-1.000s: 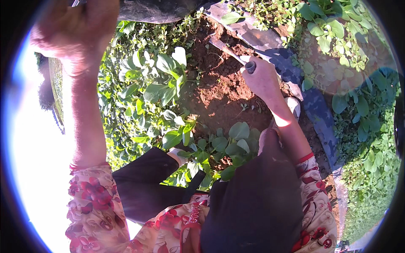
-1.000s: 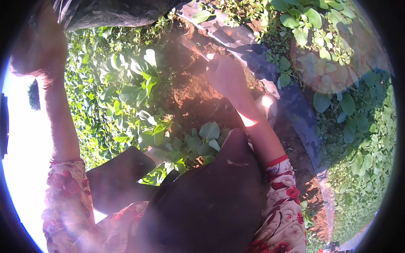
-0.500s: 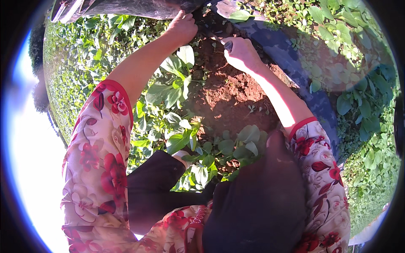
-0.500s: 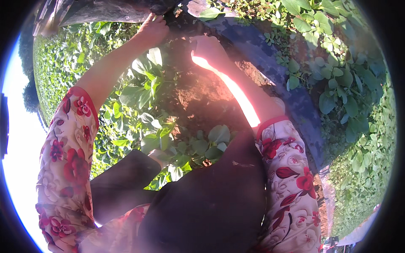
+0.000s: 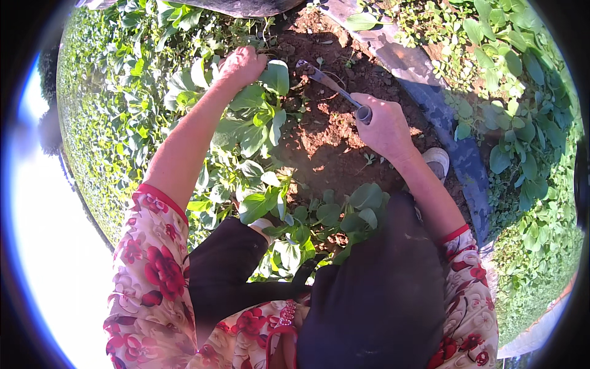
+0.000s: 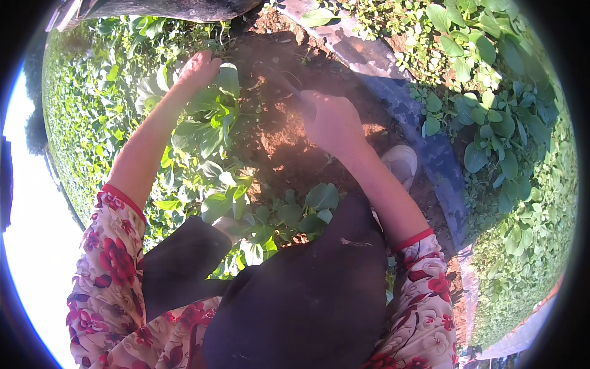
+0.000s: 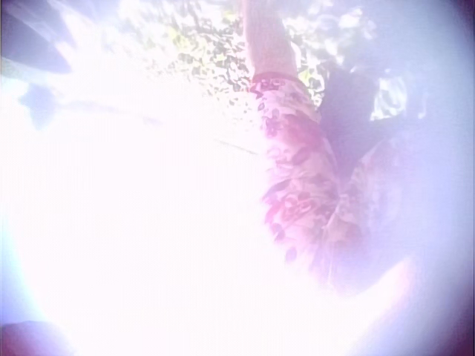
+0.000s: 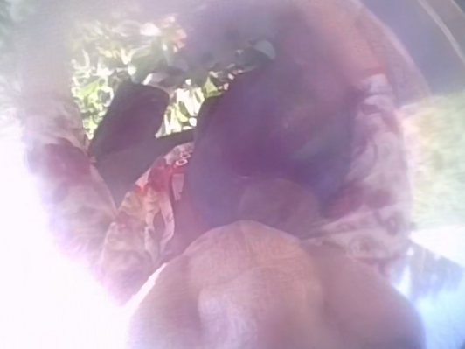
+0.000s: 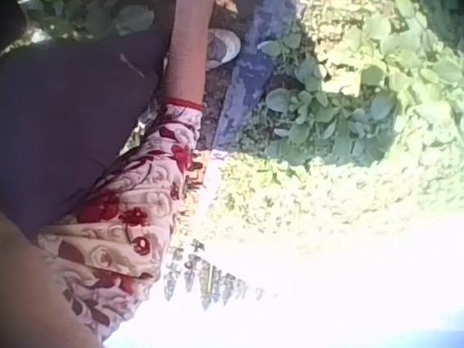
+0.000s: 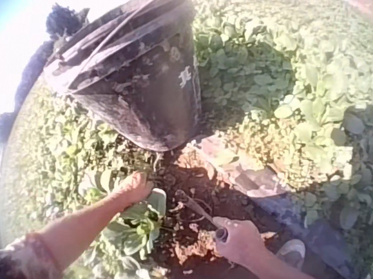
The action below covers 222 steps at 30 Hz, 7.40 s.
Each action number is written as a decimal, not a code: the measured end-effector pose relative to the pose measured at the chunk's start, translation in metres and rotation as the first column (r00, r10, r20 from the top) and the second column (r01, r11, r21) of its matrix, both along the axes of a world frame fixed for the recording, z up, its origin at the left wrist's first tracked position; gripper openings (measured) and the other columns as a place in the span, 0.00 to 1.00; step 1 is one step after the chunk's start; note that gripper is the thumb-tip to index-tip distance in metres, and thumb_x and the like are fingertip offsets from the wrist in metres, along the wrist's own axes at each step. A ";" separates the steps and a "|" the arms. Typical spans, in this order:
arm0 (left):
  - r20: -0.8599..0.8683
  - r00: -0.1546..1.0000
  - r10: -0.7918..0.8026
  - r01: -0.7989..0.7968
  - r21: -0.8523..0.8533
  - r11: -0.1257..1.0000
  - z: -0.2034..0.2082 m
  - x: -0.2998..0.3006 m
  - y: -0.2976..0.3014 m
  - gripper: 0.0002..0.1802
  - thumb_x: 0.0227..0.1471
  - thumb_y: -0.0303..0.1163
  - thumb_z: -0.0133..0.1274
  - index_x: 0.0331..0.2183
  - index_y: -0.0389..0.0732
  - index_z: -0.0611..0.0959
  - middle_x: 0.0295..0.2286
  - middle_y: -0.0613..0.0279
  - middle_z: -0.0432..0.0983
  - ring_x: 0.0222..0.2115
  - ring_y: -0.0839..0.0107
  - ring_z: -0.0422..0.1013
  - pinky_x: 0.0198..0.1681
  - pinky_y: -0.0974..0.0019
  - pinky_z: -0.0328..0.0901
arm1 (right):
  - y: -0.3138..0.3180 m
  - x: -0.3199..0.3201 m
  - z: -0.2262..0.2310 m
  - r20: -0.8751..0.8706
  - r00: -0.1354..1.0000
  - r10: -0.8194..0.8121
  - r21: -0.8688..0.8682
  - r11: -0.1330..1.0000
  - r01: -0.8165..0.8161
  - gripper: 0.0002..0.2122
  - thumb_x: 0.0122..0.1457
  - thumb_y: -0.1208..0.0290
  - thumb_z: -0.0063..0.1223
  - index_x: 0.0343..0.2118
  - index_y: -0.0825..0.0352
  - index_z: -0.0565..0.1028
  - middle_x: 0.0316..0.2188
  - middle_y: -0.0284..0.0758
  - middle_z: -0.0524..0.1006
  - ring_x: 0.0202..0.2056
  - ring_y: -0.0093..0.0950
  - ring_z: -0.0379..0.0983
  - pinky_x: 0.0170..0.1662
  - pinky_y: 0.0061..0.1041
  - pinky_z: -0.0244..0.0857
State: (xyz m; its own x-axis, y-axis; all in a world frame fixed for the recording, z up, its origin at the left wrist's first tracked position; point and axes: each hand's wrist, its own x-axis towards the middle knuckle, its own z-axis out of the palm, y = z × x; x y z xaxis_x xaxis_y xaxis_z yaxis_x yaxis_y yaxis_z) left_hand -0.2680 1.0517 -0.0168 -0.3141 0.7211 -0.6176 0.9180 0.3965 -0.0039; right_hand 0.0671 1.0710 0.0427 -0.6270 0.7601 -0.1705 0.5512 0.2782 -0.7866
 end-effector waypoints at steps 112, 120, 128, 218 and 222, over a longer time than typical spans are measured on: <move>-0.334 0.892 -0.306 0.452 0.618 0.643 -0.031 -0.011 -0.043 0.11 0.44 0.32 0.47 0.33 0.40 0.77 0.31 0.56 0.68 0.31 0.63 0.69 0.37 0.58 0.60 | -0.019 -0.086 -0.010 0.013 0.993 -0.118 0.046 0.992 0.117 0.09 0.50 0.73 0.53 0.34 0.68 0.79 0.27 0.39 0.79 0.27 0.25 0.76 0.31 0.23 0.69; -0.353 0.897 -0.265 0.442 0.721 0.533 -0.041 -0.009 -0.033 0.06 0.44 0.31 0.48 0.28 0.42 0.76 0.24 0.61 0.70 0.23 0.67 0.71 0.33 0.62 0.61 | -0.003 -0.159 -0.056 -0.046 0.968 -0.246 -0.207 0.951 0.232 0.02 0.47 0.80 0.48 0.23 0.69 0.72 0.14 0.30 0.63 0.20 0.15 0.59 0.24 0.21 0.58; -0.276 0.944 -0.179 0.329 0.802 0.498 -0.039 -0.015 -0.042 0.03 0.42 0.32 0.50 0.24 0.44 0.76 0.22 0.63 0.69 0.20 0.69 0.70 0.28 0.63 0.60 | -0.040 -0.087 -0.059 -0.221 0.944 -0.244 -0.061 0.970 0.237 0.09 0.53 0.69 0.50 0.23 0.70 0.72 0.17 0.32 0.70 0.21 0.23 0.69 0.25 0.22 0.62; 0.143 0.962 -0.233 0.094 0.629 0.772 -0.040 -0.032 -0.063 0.09 0.32 0.35 0.58 0.20 0.41 0.80 0.23 0.56 0.76 0.29 0.61 0.74 0.33 0.62 0.67 | 0.007 -0.103 0.023 0.275 0.958 -0.079 -0.118 0.986 0.115 0.13 0.46 0.80 0.53 0.37 0.67 0.79 0.23 0.36 0.78 0.23 0.21 0.71 0.32 0.22 0.67; 0.051 0.962 -0.268 0.206 0.512 0.834 -0.028 -0.042 -0.067 0.10 0.31 0.35 0.59 0.21 0.41 0.81 0.24 0.55 0.77 0.28 0.60 0.74 0.34 0.61 0.67 | 0.002 -0.092 0.007 0.163 0.984 -0.069 -0.199 0.975 0.101 0.13 0.45 0.83 0.53 0.37 0.70 0.79 0.21 0.33 0.77 0.24 0.15 0.68 0.30 0.18 0.64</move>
